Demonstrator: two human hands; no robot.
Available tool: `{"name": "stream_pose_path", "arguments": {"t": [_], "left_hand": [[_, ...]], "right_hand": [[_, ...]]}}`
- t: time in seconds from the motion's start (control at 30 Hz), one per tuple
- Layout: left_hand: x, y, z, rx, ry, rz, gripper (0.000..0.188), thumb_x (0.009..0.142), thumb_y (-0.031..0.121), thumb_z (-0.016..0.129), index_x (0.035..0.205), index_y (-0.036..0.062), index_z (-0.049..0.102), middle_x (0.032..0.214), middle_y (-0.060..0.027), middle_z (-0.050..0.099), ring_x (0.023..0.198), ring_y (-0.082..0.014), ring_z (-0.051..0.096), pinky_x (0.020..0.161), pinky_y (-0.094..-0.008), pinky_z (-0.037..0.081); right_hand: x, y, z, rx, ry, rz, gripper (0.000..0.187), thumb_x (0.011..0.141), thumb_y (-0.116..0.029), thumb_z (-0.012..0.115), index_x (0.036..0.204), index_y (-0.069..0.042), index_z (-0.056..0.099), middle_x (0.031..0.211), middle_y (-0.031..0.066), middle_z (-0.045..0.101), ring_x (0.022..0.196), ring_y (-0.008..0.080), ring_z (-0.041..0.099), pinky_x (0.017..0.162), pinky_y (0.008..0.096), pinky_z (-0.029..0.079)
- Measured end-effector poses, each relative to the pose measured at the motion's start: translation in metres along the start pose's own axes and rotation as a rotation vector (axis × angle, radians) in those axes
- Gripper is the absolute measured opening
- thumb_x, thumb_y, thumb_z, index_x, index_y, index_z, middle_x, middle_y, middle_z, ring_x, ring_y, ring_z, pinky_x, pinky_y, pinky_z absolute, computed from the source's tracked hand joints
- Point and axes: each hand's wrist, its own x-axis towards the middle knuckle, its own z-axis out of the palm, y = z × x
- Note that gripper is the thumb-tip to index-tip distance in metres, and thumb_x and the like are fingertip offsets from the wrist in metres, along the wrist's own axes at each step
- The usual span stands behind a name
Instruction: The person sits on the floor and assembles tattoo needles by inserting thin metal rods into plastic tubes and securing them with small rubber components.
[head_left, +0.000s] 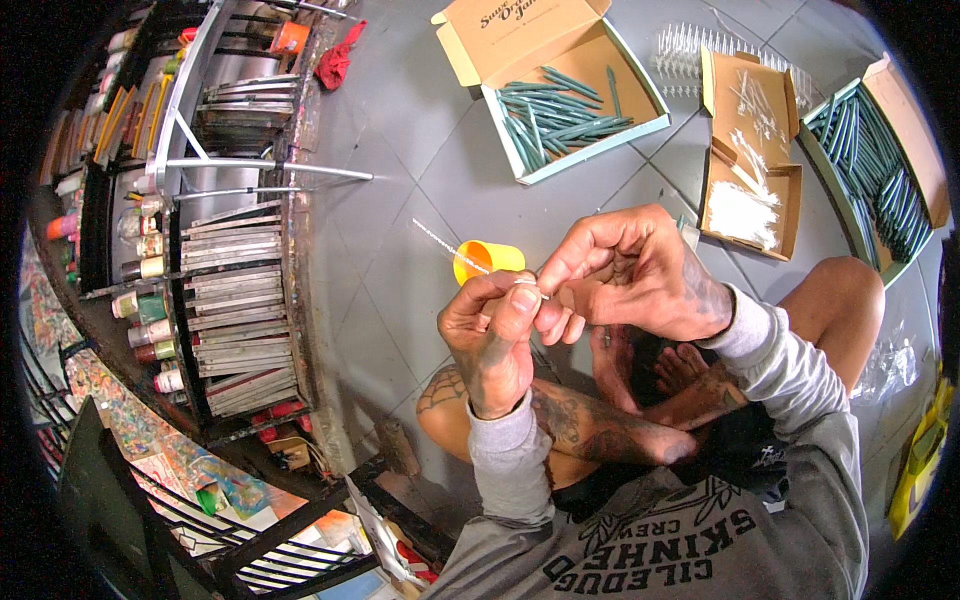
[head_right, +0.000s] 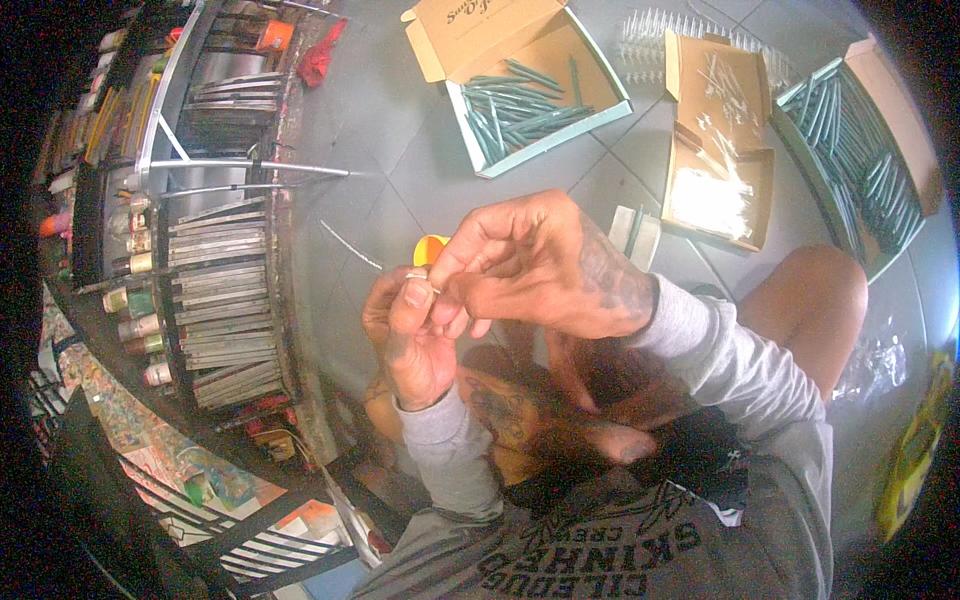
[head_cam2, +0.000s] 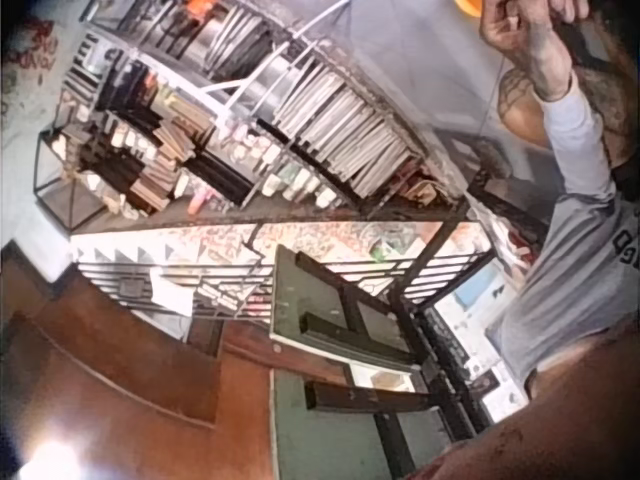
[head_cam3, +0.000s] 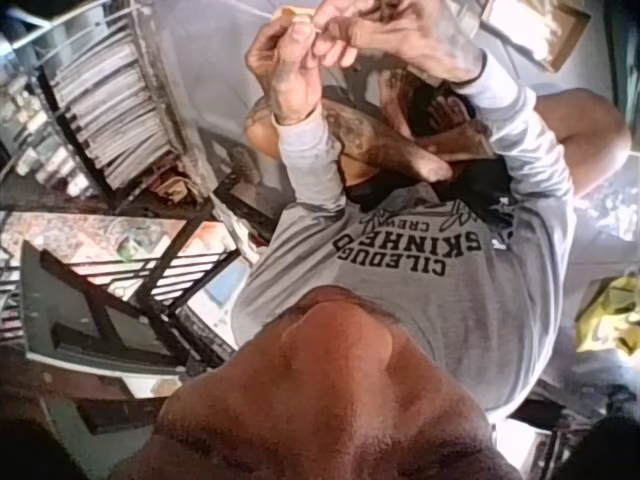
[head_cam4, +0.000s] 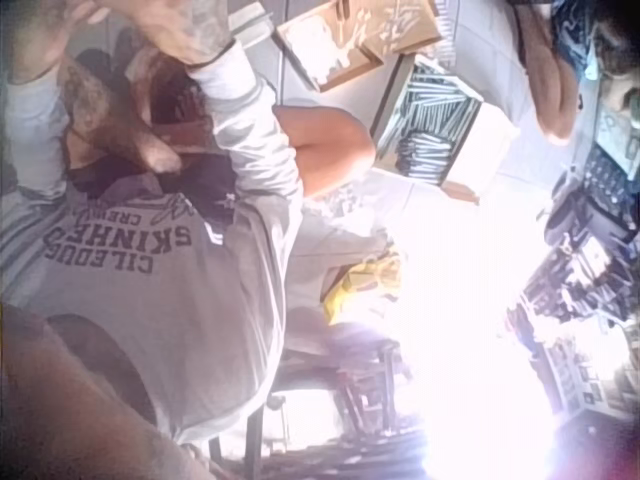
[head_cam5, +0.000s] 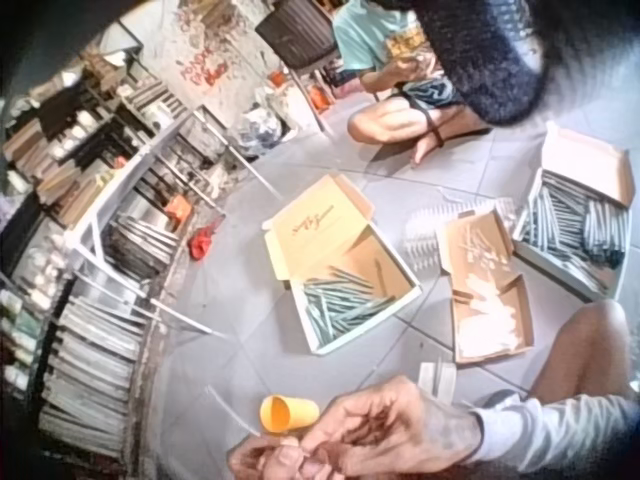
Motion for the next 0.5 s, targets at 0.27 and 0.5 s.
{"name": "stream_pose_path", "arguments": {"t": [0.27, 0.5], "left_hand": [[0.001, -0.003, 0.006, 0.132, 0.066, 0.035, 0.014, 0.093, 0.014, 0.07, 0.103, 0.0046, 0.07, 0.082, -0.0048, 0.065, 0.062, -0.0102, 0.052, 0.05, -0.0262, 0.04], [0.001, -0.007, -0.005, 0.088, 0.04, 0.047, 0.016, 0.089, 0.004, 0.074, 0.103, -0.003, 0.07, 0.093, -0.0107, 0.072, 0.077, -0.0141, 0.065, 0.075, -0.0328, 0.056]], "right_hand": [[0.001, 0.002, 0.0, 0.018, 0.006, -0.006, 0.012, 0.095, 0.005, 0.063, 0.106, 0.006, 0.067, 0.09, 0.017, 0.075, 0.082, 0.0239, 0.076, 0.07, 0.0342, 0.064], [0.001, 0.005, -0.001, 0.008, 0.023, -0.037, 0.01, 0.094, 0.006, 0.063, 0.104, 0.006, 0.066, 0.088, 0.0165, 0.075, 0.081, 0.0225, 0.076, 0.07, 0.0332, 0.064]]}}
